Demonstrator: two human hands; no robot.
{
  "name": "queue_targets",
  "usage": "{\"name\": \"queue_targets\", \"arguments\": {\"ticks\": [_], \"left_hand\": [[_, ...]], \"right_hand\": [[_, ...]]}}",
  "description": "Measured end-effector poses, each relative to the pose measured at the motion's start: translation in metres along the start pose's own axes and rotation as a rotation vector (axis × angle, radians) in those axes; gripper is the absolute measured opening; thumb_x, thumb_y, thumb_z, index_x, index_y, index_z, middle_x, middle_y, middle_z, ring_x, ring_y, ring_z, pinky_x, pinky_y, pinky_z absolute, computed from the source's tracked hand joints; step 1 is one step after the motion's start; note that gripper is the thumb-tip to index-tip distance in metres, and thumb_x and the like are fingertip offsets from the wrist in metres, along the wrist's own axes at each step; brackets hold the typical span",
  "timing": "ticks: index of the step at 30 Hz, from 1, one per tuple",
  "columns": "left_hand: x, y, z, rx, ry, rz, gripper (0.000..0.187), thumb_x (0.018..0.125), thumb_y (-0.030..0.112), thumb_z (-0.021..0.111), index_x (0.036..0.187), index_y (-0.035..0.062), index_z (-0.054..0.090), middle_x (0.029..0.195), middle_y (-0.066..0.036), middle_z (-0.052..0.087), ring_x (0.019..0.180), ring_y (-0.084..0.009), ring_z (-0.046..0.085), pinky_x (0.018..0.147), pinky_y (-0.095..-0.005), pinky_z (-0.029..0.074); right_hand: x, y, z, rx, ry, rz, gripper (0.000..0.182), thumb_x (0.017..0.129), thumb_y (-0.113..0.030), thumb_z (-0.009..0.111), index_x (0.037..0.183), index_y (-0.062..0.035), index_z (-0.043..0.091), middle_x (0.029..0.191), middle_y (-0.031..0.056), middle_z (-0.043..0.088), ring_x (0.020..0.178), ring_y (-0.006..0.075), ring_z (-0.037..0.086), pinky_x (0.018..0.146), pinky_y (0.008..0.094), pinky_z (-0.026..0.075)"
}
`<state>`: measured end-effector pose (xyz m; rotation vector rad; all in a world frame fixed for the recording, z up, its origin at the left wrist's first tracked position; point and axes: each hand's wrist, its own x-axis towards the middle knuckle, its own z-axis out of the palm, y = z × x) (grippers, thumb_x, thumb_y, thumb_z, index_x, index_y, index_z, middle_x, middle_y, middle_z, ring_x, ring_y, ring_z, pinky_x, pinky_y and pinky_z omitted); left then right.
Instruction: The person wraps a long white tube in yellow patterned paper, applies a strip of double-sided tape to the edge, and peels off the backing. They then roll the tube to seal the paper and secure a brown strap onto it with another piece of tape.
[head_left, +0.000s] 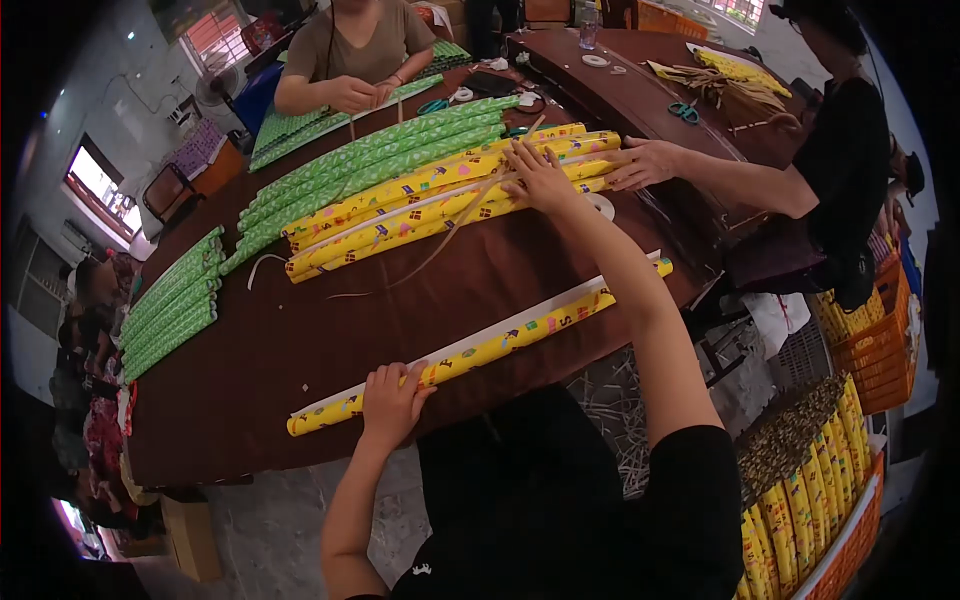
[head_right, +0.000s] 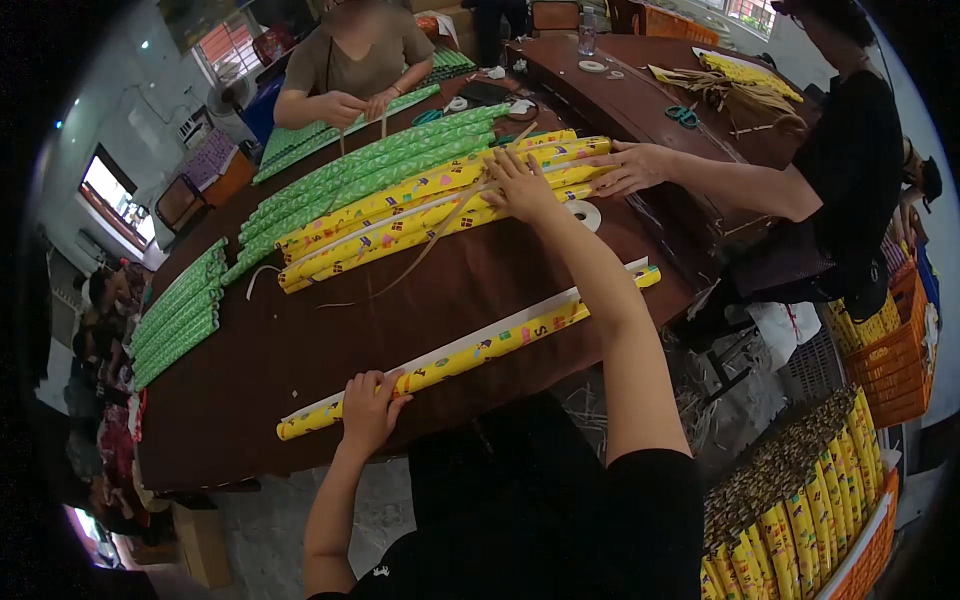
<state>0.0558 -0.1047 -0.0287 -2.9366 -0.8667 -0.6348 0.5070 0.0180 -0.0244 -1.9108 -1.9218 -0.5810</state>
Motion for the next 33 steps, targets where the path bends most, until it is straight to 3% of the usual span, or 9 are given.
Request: {"name": "queue_targets", "arguments": {"ticks": [3, 4, 6, 9, 10, 19, 24, 28, 33], "left_hand": [[0.000, -0.001, 0.002, -0.006, 0.005, 0.005, 0.041, 0.082, 0.029, 0.071, 0.118, 0.0108, 0.062, 0.090, -0.008, 0.052, 0.082, -0.0251, 0.052, 0.072, -0.0377, 0.041], [0.000, -0.003, 0.002, -0.010, 0.010, 0.014, 0.041, 0.082, 0.029, 0.071, 0.117, 0.0107, 0.062, 0.089, -0.007, 0.052, 0.082, -0.0251, 0.052, 0.072, -0.0376, 0.041], [0.000, -0.003, 0.000, -0.014, 0.005, 0.009, 0.042, 0.082, 0.030, 0.071, 0.118, 0.0106, 0.061, 0.089, -0.007, 0.053, 0.083, -0.0251, 0.052, 0.073, -0.0377, 0.042], [0.002, -0.007, -0.002, -0.018, -0.051, -0.024, 0.043, 0.083, 0.032, 0.070, 0.119, 0.0103, 0.060, 0.091, -0.007, 0.053, 0.084, -0.0252, 0.053, 0.073, -0.0375, 0.042], [0.003, -0.008, -0.002, -0.033, -0.047, 0.003, 0.043, 0.082, 0.031, 0.071, 0.118, 0.0093, 0.060, 0.091, -0.008, 0.053, 0.084, -0.0258, 0.052, 0.073, -0.0379, 0.042], [-0.002, -0.002, -0.002, 0.050, -0.081, -0.002, 0.035, 0.079, 0.029, 0.072, 0.102, 0.0068, 0.059, 0.094, -0.007, 0.053, 0.087, -0.0239, 0.051, 0.075, -0.0351, 0.043], [-0.006, 0.004, -0.006, 0.101, 0.085, 0.062, 0.029, 0.078, 0.023, 0.069, 0.101, 0.0067, 0.060, 0.094, -0.007, 0.056, 0.087, -0.0225, 0.054, 0.075, -0.0338, 0.045], [-0.008, 0.006, -0.002, 0.217, 0.206, 0.132, 0.019, 0.082, 0.020, 0.056, 0.097, 0.0077, 0.059, 0.074, -0.004, 0.057, 0.067, -0.0201, 0.057, 0.062, -0.0328, 0.044], [-0.006, 0.008, -0.015, 0.278, 0.219, 0.203, 0.018, 0.082, 0.021, 0.058, 0.095, 0.0094, 0.060, 0.074, -0.002, 0.055, 0.066, -0.0172, 0.056, 0.059, -0.0300, 0.042]], "right_hand": [[-0.001, -0.006, -0.009, 0.032, 0.050, -0.008, 0.071, 0.094, -0.052, 0.051, 0.150, -0.0131, 0.031, 0.157, 0.0111, 0.027, 0.146, 0.0276, 0.023, 0.116, 0.0522, 0.019], [-0.002, -0.019, -0.019, 0.007, 0.170, -0.058, 0.066, 0.092, -0.043, 0.058, 0.145, -0.0102, 0.037, 0.148, 0.0141, 0.039, 0.136, 0.0300, 0.038, 0.111, 0.0499, 0.029], [-0.017, -0.062, -0.063, 0.311, 0.102, -0.142, 0.050, 0.089, -0.035, 0.064, 0.129, -0.0077, 0.052, 0.125, 0.0140, 0.056, 0.115, 0.0318, 0.054, 0.098, 0.0460, 0.040], [-0.071, -0.127, -0.097, 0.508, -0.181, -0.568, 0.035, 0.085, -0.037, 0.067, 0.101, -0.0058, 0.064, 0.091, 0.0087, 0.061, 0.091, 0.0288, 0.060, 0.077, 0.0390, 0.048], [-0.089, -0.143, -0.113, 0.479, -0.325, -0.639, 0.040, 0.082, -0.040, 0.069, 0.102, -0.0051, 0.064, 0.088, 0.0076, 0.059, 0.086, 0.0266, 0.059, 0.074, 0.0372, 0.047], [-0.131, -0.161, -0.103, 0.387, -0.214, -0.641, 0.037, 0.074, -0.032, 0.076, 0.093, -0.0056, 0.058, 0.084, 0.0069, 0.055, 0.080, 0.0253, 0.057, 0.069, 0.0379, 0.047], [-0.135, -0.166, -0.121, 0.378, -0.254, -0.635, 0.036, 0.076, -0.027, 0.076, 0.096, -0.0042, 0.056, 0.082, 0.0079, 0.056, 0.076, 0.0263, 0.058, 0.065, 0.0381, 0.048], [-0.129, -0.166, -0.140, 0.474, -0.508, -0.470, 0.039, 0.076, -0.026, 0.077, 0.100, -0.0037, 0.054, 0.077, 0.0146, 0.061, 0.072, 0.0338, 0.063, 0.063, 0.0432, 0.050], [-0.107, -0.164, -0.152, 0.513, -0.838, -0.423, 0.044, 0.074, -0.036, 0.080, 0.098, -0.0032, 0.062, 0.084, 0.0186, 0.067, 0.079, 0.0372, 0.066, 0.068, 0.0393, 0.052]]}}
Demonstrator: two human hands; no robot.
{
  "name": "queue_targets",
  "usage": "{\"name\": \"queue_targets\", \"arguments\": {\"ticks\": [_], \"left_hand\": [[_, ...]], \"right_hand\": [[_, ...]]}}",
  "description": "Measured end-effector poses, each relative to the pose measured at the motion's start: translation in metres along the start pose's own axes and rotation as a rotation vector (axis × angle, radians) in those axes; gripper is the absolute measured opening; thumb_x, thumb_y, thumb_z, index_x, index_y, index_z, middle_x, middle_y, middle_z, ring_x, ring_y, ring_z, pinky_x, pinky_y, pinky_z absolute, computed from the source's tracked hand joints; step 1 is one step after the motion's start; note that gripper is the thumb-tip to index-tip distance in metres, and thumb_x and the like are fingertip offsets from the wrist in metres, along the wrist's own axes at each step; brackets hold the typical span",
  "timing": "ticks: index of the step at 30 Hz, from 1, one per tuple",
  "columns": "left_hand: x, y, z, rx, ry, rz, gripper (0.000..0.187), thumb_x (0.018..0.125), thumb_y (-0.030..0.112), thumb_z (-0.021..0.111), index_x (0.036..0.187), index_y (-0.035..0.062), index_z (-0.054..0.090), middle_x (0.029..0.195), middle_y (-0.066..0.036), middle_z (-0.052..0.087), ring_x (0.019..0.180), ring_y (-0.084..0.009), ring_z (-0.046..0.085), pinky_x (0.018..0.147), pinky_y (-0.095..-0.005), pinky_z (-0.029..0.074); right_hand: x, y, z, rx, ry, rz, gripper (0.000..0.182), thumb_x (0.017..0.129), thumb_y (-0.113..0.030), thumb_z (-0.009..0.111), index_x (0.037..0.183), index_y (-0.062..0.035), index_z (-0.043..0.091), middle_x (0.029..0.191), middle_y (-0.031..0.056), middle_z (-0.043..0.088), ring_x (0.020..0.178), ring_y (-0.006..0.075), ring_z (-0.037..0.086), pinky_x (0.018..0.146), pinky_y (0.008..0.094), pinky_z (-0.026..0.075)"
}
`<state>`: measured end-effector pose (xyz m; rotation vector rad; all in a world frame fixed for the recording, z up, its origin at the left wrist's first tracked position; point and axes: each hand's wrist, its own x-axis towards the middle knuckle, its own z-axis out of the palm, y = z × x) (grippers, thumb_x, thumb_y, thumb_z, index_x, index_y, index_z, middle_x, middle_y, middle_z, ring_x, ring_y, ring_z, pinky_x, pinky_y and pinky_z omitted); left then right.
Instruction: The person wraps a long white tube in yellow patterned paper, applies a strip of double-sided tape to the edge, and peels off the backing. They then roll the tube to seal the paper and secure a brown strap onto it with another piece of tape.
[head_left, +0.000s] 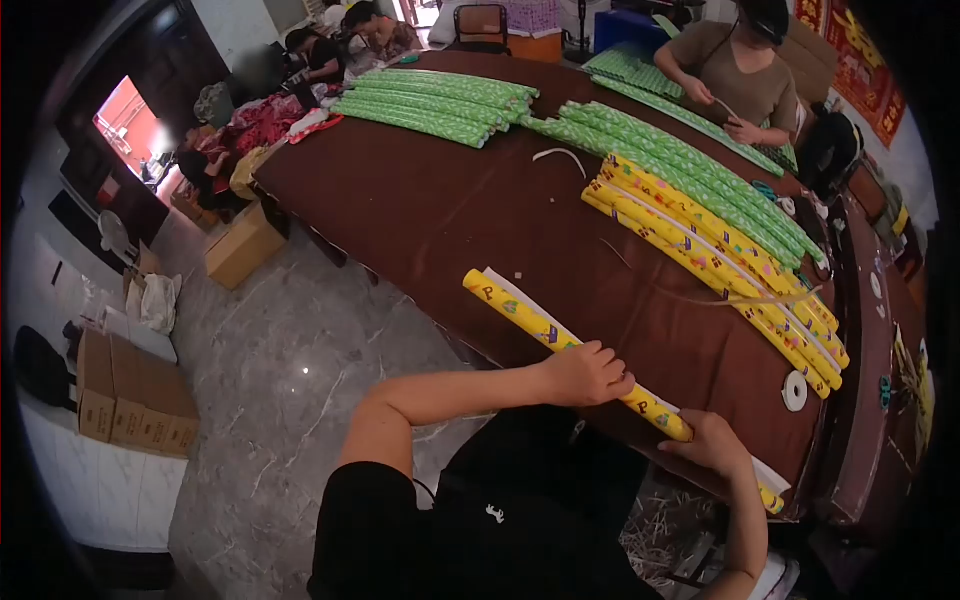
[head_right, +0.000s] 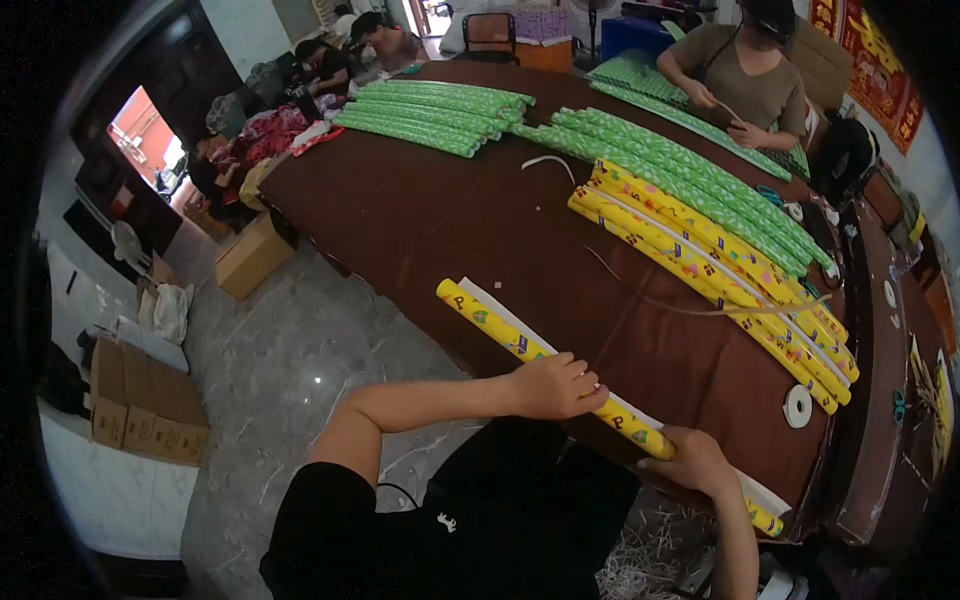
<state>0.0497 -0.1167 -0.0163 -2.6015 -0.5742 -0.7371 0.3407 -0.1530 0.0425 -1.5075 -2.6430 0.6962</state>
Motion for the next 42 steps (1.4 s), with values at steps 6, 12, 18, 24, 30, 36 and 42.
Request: {"name": "queue_targets", "arguments": {"ticks": [6, 12, 18, 24, 30, 36, 42], "left_hand": [[0.001, -0.007, -0.014, 0.104, 0.056, 0.045, 0.018, 0.083, 0.019, 0.060, 0.099, 0.0094, 0.059, 0.075, 0.000, 0.051, 0.066, -0.0149, 0.050, 0.059, -0.0279, 0.039], [-0.008, -0.009, -0.029, -0.097, -0.111, -0.111, 0.045, 0.088, 0.028, 0.064, 0.126, 0.0060, 0.054, 0.099, -0.009, 0.054, 0.090, -0.0234, 0.054, 0.079, -0.0369, 0.045], [0.001, -0.028, -0.045, -0.518, -0.328, -0.263, 0.050, 0.083, 0.035, 0.071, 0.120, 0.0060, 0.056, 0.104, -0.013, 0.056, 0.101, -0.0328, 0.054, 0.088, -0.0425, 0.045], [0.026, -0.049, -0.053, -0.782, -0.499, -0.180, 0.045, 0.081, 0.040, 0.073, 0.103, 0.0024, 0.062, 0.095, -0.015, 0.061, 0.094, -0.0329, 0.059, 0.084, -0.0406, 0.048], [0.035, -0.044, -0.057, -0.750, -0.821, -0.278, 0.042, 0.085, 0.039, 0.069, 0.100, 0.0001, 0.060, 0.097, -0.016, 0.060, 0.096, -0.0349, 0.058, 0.082, -0.0418, 0.047], [0.041, -0.032, -0.060, -0.655, -0.703, -0.401, 0.032, 0.090, 0.032, 0.065, 0.102, 0.0038, 0.056, 0.091, -0.019, 0.064, 0.086, -0.0392, 0.061, 0.073, -0.0453, 0.048], [0.039, -0.027, -0.056, -0.591, -0.704, -0.395, 0.029, 0.090, 0.031, 0.065, 0.102, 0.0059, 0.055, 0.090, -0.017, 0.066, 0.082, -0.0375, 0.064, 0.068, -0.0441, 0.049]], "right_hand": [[0.004, -0.009, -0.013, 0.227, -0.197, 0.125, 0.040, 0.074, -0.032, 0.079, 0.092, -0.0008, 0.061, 0.077, 0.0175, 0.067, 0.076, 0.0326, 0.067, 0.066, 0.0373, 0.050], [-0.009, -0.016, 0.018, -0.369, 0.305, -0.065, 0.029, 0.070, -0.019, 0.073, 0.085, -0.0036, 0.053, 0.072, 0.0131, 0.061, 0.068, 0.0300, 0.062, 0.062, 0.0412, 0.050], [-0.004, -0.002, 0.026, -0.766, 0.628, -0.306, 0.013, 0.075, -0.012, 0.058, 0.085, -0.0072, 0.053, 0.077, 0.0064, 0.050, 0.074, 0.0236, 0.055, 0.068, 0.0374, 0.047], [-0.009, 0.003, 0.026, -0.884, 0.726, -0.286, 0.015, 0.074, -0.016, 0.060, 0.086, -0.0107, 0.052, 0.074, 0.0026, 0.047, 0.070, 0.0182, 0.051, 0.061, 0.0319, 0.041], [-0.011, 0.006, 0.037, -0.873, 0.759, -0.228, 0.014, 0.074, -0.017, 0.059, 0.083, -0.0102, 0.052, 0.071, 0.0011, 0.047, 0.067, 0.0171, 0.051, 0.059, 0.0303, 0.040], [-0.010, 0.006, 0.039, -0.657, 0.705, -0.069, 0.010, 0.076, -0.016, 0.055, 0.083, -0.0101, 0.051, 0.078, 0.0036, 0.051, 0.078, 0.0201, 0.053, 0.067, 0.0327, 0.041], [-0.017, 0.004, 0.012, -0.315, 0.262, 0.076, 0.068, 0.060, -0.056, 0.081, 0.098, -0.0051, 0.057, 0.082, 0.0086, 0.065, 0.078, 0.0257, 0.066, 0.074, 0.0381, 0.045]]}}
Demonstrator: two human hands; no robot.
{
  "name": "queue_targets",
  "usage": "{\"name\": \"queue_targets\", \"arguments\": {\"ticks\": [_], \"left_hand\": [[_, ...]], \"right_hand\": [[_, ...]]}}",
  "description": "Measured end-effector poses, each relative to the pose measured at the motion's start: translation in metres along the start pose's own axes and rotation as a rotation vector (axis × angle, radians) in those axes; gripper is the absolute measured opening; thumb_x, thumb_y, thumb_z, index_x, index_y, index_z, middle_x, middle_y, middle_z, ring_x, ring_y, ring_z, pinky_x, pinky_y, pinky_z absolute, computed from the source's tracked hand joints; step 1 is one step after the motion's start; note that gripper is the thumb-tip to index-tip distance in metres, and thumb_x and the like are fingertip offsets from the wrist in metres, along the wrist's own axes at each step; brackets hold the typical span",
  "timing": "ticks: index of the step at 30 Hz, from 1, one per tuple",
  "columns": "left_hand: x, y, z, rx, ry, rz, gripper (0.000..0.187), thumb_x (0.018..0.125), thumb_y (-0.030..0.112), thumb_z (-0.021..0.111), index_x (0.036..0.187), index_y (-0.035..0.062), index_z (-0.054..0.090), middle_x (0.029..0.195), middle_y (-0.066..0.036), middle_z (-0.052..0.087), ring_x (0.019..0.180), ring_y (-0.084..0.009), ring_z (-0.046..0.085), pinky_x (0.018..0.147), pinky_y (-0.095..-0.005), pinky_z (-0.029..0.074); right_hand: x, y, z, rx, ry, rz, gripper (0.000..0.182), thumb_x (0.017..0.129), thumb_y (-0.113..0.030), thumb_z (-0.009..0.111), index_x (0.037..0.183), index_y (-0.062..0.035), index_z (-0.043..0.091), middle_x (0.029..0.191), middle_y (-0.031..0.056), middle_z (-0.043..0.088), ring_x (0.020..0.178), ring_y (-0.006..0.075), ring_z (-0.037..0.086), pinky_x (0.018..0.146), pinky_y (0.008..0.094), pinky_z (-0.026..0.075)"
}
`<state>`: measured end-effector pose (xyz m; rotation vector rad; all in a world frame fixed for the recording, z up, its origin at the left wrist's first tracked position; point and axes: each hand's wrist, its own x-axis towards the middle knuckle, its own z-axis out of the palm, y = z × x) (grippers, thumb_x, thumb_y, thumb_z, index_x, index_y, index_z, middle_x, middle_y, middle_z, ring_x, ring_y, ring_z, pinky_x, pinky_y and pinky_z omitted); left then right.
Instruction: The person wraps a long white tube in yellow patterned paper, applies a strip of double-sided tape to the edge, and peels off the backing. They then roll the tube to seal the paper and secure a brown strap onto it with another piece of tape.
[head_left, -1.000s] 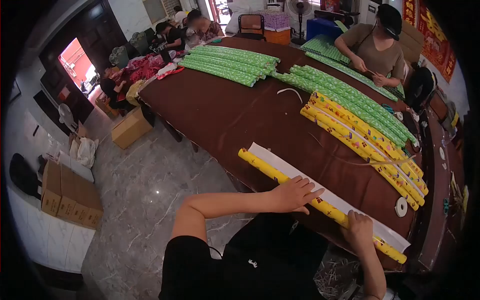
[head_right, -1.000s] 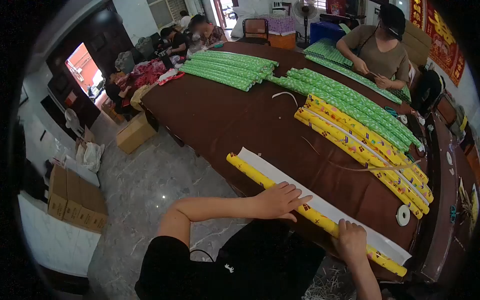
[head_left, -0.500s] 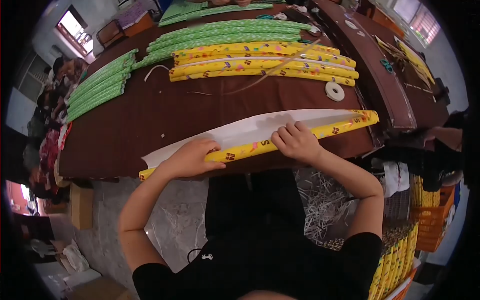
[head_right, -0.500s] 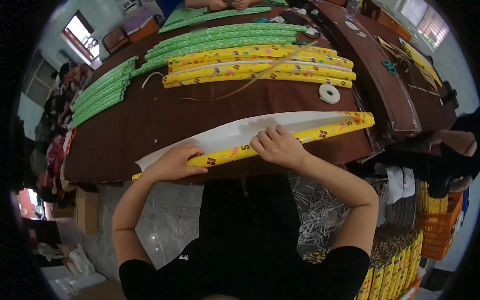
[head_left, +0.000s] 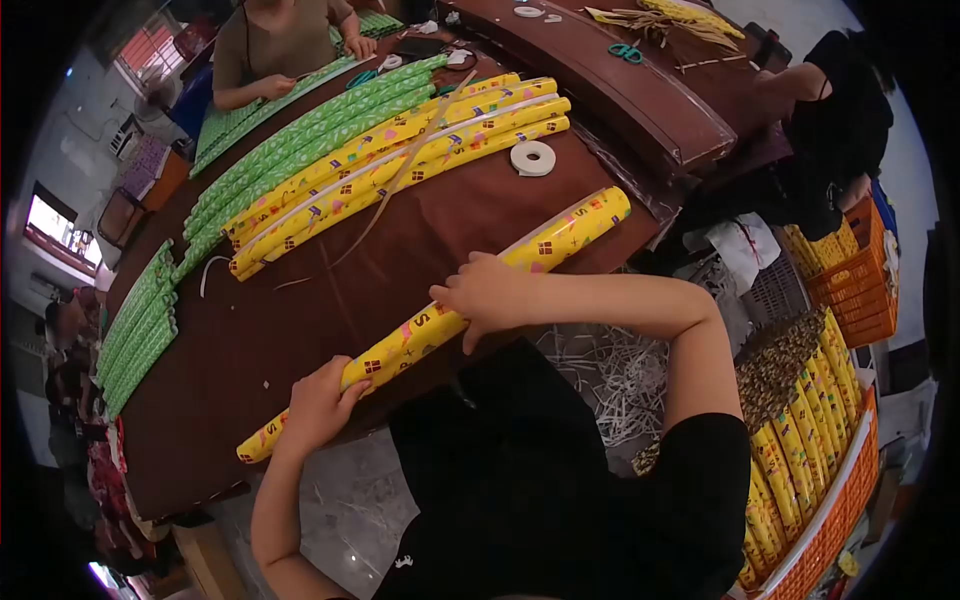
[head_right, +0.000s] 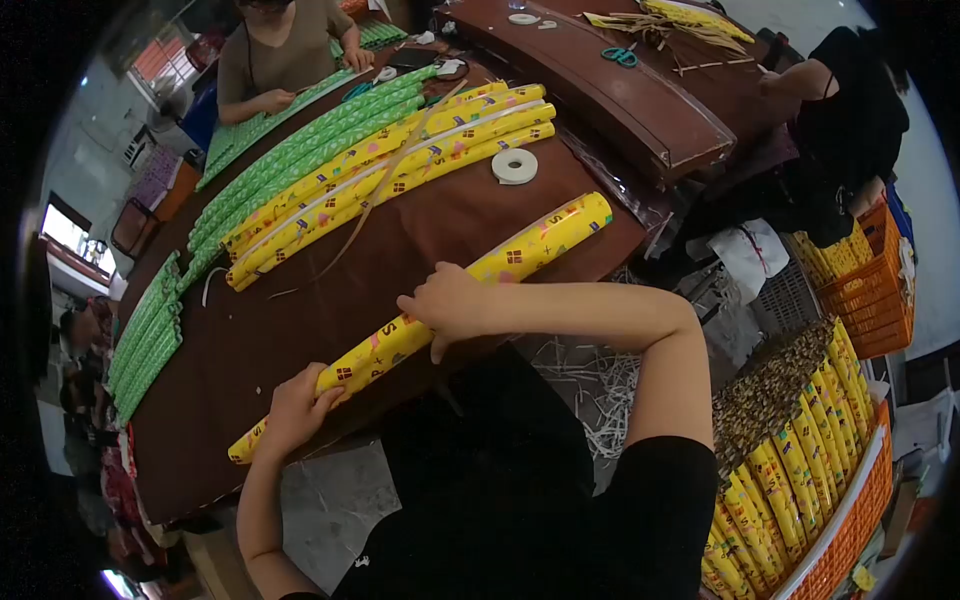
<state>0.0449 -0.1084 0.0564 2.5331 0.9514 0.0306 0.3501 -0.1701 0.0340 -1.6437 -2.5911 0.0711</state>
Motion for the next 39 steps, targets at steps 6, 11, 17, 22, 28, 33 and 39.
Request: {"name": "queue_targets", "arguments": {"ticks": [6, 11, 17, 22, 28, 33, 39], "left_hand": [[-0.004, -0.005, 0.001, 0.100, 0.179, 0.227, 0.035, 0.087, 0.028, 0.068, 0.106, 0.0018, 0.055, 0.096, -0.015, 0.065, 0.084, -0.0344, 0.064, 0.070, -0.0409, 0.051], [-0.008, -0.012, 0.004, 0.234, 0.329, 0.278, 0.038, 0.083, 0.028, 0.071, 0.108, 0.0022, 0.056, 0.092, -0.013, 0.064, 0.082, -0.0320, 0.063, 0.072, -0.0407, 0.049], [-0.018, -0.020, 0.025, 0.496, 0.448, 0.258, 0.033, 0.077, 0.018, 0.066, 0.107, 0.0041, 0.060, 0.084, -0.008, 0.060, 0.077, -0.0258, 0.062, 0.068, -0.0378, 0.048], [-0.002, -0.031, 0.061, 0.647, 0.739, 0.432, 0.023, 0.079, 0.020, 0.058, 0.097, 0.0061, 0.062, 0.085, -0.005, 0.061, 0.076, -0.0202, 0.062, 0.068, -0.0332, 0.048], [-0.005, -0.037, 0.088, 0.602, 0.695, 0.404, 0.023, 0.078, 0.022, 0.058, 0.094, 0.0053, 0.061, 0.077, -0.002, 0.056, 0.068, -0.0174, 0.059, 0.058, -0.0295, 0.046], [-0.004, -0.040, 0.088, 0.600, 0.667, 0.373, 0.026, 0.081, 0.022, 0.060, 0.098, 0.0036, 0.061, 0.079, -0.003, 0.058, 0.071, -0.0175, 0.060, 0.062, -0.0288, 0.046], [0.001, -0.044, 0.075, 0.651, 0.712, 0.412, 0.023, 0.081, 0.021, 0.059, 0.094, 0.0029, 0.060, 0.073, -0.003, 0.056, 0.072, -0.0167, 0.058, 0.060, -0.0268, 0.046]], "right_hand": [[0.022, 0.050, -0.029, 0.564, -0.565, -0.042, 0.063, 0.070, -0.054, 0.077, 0.097, 0.0018, 0.065, 0.085, 0.0180, 0.067, 0.081, 0.0308, 0.066, 0.070, 0.0410, 0.050], [0.006, 0.019, -0.039, 0.240, -0.199, -0.005, 0.044, 0.075, -0.039, 0.076, 0.086, 0.0000, 0.060, 0.069, 0.0131, 0.063, 0.068, 0.0302, 0.064, 0.066, 0.0401, 0.050], [-0.024, 0.000, 0.005, -0.196, 0.290, -0.178, 0.039, 0.068, -0.023, 0.075, 0.096, -0.0044, 0.056, 0.077, 0.0075, 0.054, 0.071, 0.0253, 0.057, 0.063, 0.0388, 0.046], [-0.028, 0.012, 0.040, -0.177, 0.271, -0.225, 0.040, 0.069, -0.023, 0.075, 0.098, -0.0041, 0.055, 0.077, 0.0085, 0.053, 0.071, 0.0266, 0.056, 0.064, 0.0389, 0.046], [-0.028, 0.018, 0.050, -0.022, 0.128, -0.208, 0.042, 0.063, -0.020, 0.077, 0.096, -0.0046, 0.054, 0.076, 0.0118, 0.057, 0.072, 0.0321, 0.060, 0.064, 0.0430, 0.048], [-0.017, 0.015, 0.035, 0.072, 0.065, -0.205, 0.039, 0.064, -0.018, 0.075, 0.093, -0.0036, 0.054, 0.075, 0.0143, 0.059, 0.071, 0.0355, 0.060, 0.064, 0.0454, 0.048], [-0.011, 0.021, 0.041, 0.054, 0.046, -0.178, 0.040, 0.062, -0.017, 0.075, 0.094, -0.0053, 0.054, 0.072, 0.0142, 0.059, 0.070, 0.0361, 0.060, 0.061, 0.0464, 0.048]]}}
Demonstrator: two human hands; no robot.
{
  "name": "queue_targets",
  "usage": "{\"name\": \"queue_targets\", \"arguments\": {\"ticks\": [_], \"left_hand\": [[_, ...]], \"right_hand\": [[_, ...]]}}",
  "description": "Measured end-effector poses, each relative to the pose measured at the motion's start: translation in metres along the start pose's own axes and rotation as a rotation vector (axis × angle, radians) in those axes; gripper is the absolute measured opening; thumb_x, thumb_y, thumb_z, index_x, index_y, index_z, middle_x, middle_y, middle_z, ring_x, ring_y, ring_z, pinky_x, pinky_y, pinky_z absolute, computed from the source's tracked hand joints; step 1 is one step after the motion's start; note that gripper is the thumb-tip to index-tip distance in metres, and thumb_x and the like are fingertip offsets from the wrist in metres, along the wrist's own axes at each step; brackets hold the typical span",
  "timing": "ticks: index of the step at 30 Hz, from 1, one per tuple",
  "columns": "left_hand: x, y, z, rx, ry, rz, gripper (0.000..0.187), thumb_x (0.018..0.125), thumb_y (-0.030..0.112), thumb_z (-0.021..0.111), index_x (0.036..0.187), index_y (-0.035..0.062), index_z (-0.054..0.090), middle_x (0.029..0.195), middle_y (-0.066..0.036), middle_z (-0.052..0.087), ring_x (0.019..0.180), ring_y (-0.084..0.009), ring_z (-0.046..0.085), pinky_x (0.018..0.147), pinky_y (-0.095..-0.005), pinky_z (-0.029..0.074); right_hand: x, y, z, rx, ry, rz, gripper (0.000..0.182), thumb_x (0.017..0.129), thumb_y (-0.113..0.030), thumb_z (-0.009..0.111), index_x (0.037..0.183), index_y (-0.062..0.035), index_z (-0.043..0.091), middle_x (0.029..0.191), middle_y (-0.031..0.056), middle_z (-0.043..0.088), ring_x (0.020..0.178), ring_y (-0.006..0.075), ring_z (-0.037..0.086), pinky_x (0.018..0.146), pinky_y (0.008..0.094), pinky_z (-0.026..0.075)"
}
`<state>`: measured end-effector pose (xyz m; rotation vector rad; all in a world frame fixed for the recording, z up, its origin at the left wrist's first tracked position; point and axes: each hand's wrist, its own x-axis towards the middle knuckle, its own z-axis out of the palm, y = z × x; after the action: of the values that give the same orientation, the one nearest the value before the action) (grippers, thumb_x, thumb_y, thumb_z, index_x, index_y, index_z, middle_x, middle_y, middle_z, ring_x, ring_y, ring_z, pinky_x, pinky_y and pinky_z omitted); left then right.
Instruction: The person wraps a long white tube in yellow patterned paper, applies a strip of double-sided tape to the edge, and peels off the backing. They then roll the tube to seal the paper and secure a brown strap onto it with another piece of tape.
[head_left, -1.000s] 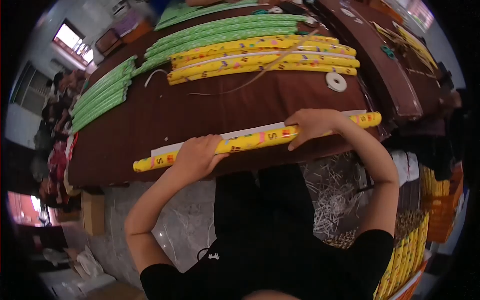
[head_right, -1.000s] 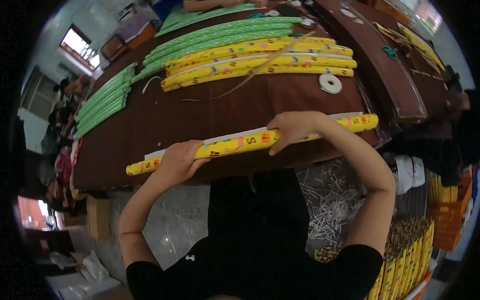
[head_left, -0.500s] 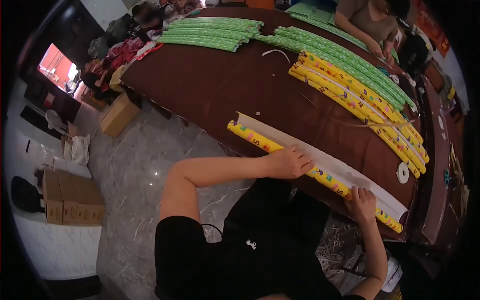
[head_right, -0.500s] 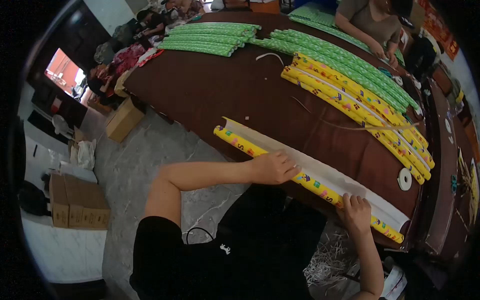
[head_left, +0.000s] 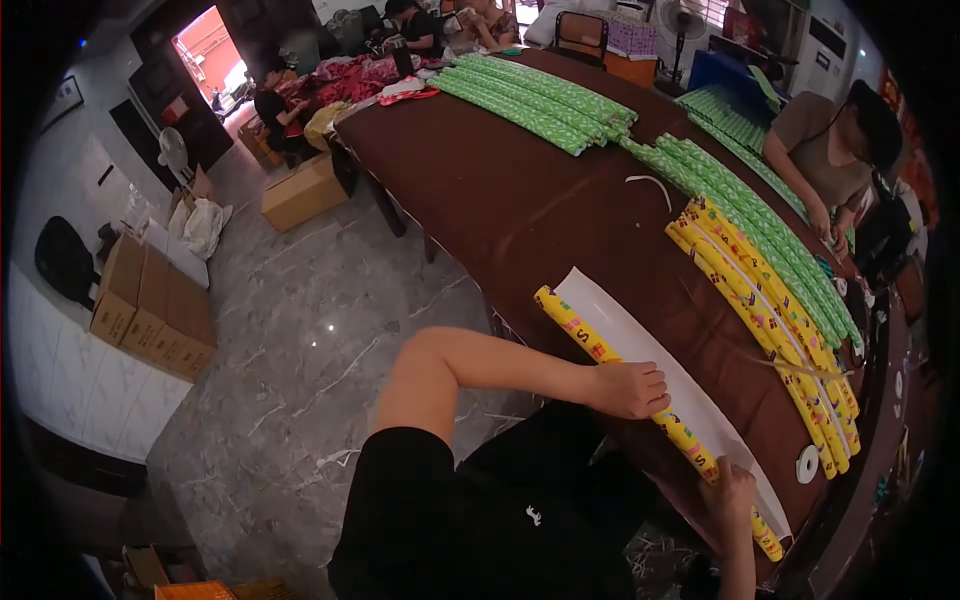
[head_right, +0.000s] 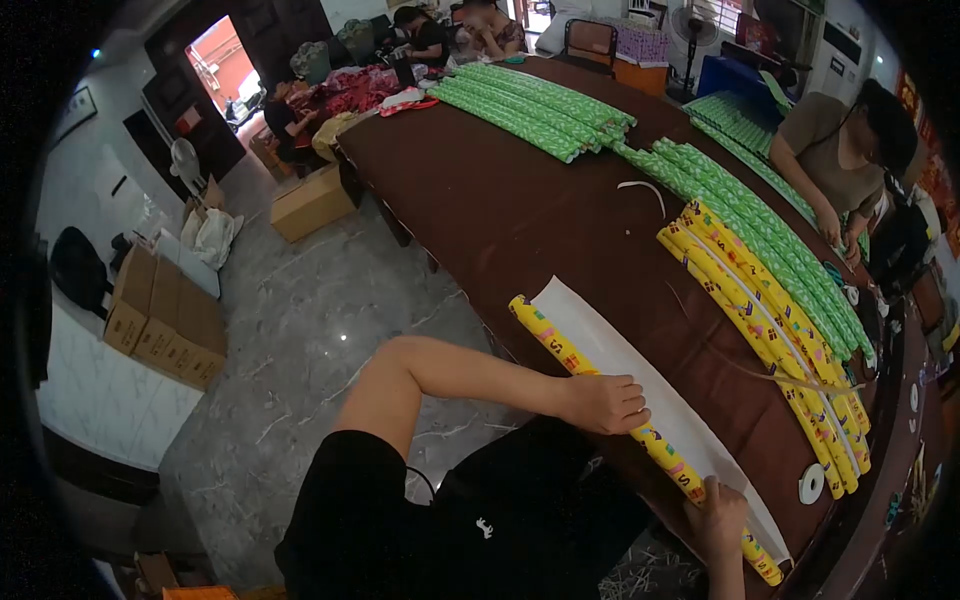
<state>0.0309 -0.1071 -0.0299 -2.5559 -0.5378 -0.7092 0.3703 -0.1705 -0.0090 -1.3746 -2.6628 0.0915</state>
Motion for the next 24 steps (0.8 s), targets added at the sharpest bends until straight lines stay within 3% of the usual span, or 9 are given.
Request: {"name": "queue_targets", "arguments": {"ticks": [5, 8, 10, 14, 18, 21, 24], "left_hand": [[0.001, -0.002, -0.003, 0.003, -0.040, 0.001, 0.022, 0.081, 0.021, 0.059, 0.093, 0.0029, 0.061, 0.074, -0.003, 0.057, 0.073, -0.0162, 0.057, 0.058, -0.0271, 0.046], [0.004, -0.004, -0.001, 0.016, 0.018, 0.006, 0.025, 0.081, 0.021, 0.059, 0.097, 0.0019, 0.062, 0.079, -0.004, 0.058, 0.075, -0.0163, 0.057, 0.060, -0.0274, 0.047], [0.007, -0.004, 0.003, 0.026, -0.124, -0.013, 0.035, 0.082, 0.025, 0.060, 0.107, 0.0006, 0.062, 0.088, -0.005, 0.059, 0.077, -0.0172, 0.058, 0.063, -0.0278, 0.048], [0.004, -0.004, 0.005, -0.095, -0.127, -0.009, 0.049, 0.082, 0.030, 0.063, 0.121, -0.0002, 0.058, 0.096, -0.007, 0.059, 0.082, -0.0190, 0.059, 0.065, -0.0285, 0.049], [-0.001, 0.000, 0.023, -0.258, -0.083, -0.015, 0.067, 0.080, 0.035, 0.068, 0.135, 0.0019, 0.049, 0.097, -0.011, 0.059, 0.088, -0.0254, 0.060, 0.077, -0.0351, 0.051], [-0.002, 0.000, 0.016, -0.233, -0.149, -0.023, 0.060, 0.080, 0.041, 0.068, 0.126, 0.0041, 0.056, 0.095, -0.009, 0.060, 0.090, -0.0237, 0.062, 0.078, -0.0348, 0.050], [-0.001, 0.006, 0.008, -0.218, -0.167, -0.004, 0.053, 0.079, 0.038, 0.069, 0.118, 0.0040, 0.059, 0.093, -0.008, 0.060, 0.087, -0.0232, 0.062, 0.069, -0.0311, 0.050]], "right_hand": [[0.002, 0.002, -0.001, -0.016, -0.057, 0.036, 0.041, 0.063, -0.017, 0.075, 0.096, -0.0054, 0.054, 0.076, 0.0130, 0.059, 0.073, 0.0345, 0.060, 0.064, 0.0455, 0.048], [0.006, -0.003, -0.003, -0.106, 0.031, 0.006, 0.041, 0.065, -0.016, 0.074, 0.098, -0.0041, 0.053, 0.082, 0.0123, 0.057, 0.078, 0.0335, 0.058, 0.069, 0.0444, 0.047], [0.014, -0.011, -0.007, -0.198, 0.154, -0.025, 0.040, 0.067, -0.015, 0.072, 0.099, -0.0024, 0.052, 0.086, 0.0128, 0.055, 0.083, 0.0336, 0.056, 0.073, 0.0436, 0.046], [0.007, -0.005, 0.000, -0.132, 0.062, 0.028, 0.044, 0.065, -0.012, 0.071, 0.102, -0.0024, 0.051, 0.090, 0.0138, 0.054, 0.088, 0.0353, 0.054, 0.077, 0.0454, 0.045], [-0.002, 0.006, 0.015, -0.213, 0.071, -0.087, 0.045, 0.073, -0.023, 0.073, 0.107, -0.0014, 0.052, 0.088, 0.0124, 0.055, 0.085, 0.0312, 0.056, 0.077, 0.0438, 0.047], [0.006, -0.019, -0.018, -0.147, -0.038, -0.040, 0.045, 0.074, -0.024, 0.073, 0.109, -0.0024, 0.053, 0.088, 0.0113, 0.055, 0.085, 0.0298, 0.057, 0.078, 0.0434, 0.047], [0.004, -0.020, -0.014, -0.124, -0.124, 0.029, 0.047, 0.074, -0.024, 0.074, 0.111, -0.0041, 0.054, 0.089, 0.0105, 0.056, 0.086, 0.0296, 0.057, 0.079, 0.0433, 0.048]]}}
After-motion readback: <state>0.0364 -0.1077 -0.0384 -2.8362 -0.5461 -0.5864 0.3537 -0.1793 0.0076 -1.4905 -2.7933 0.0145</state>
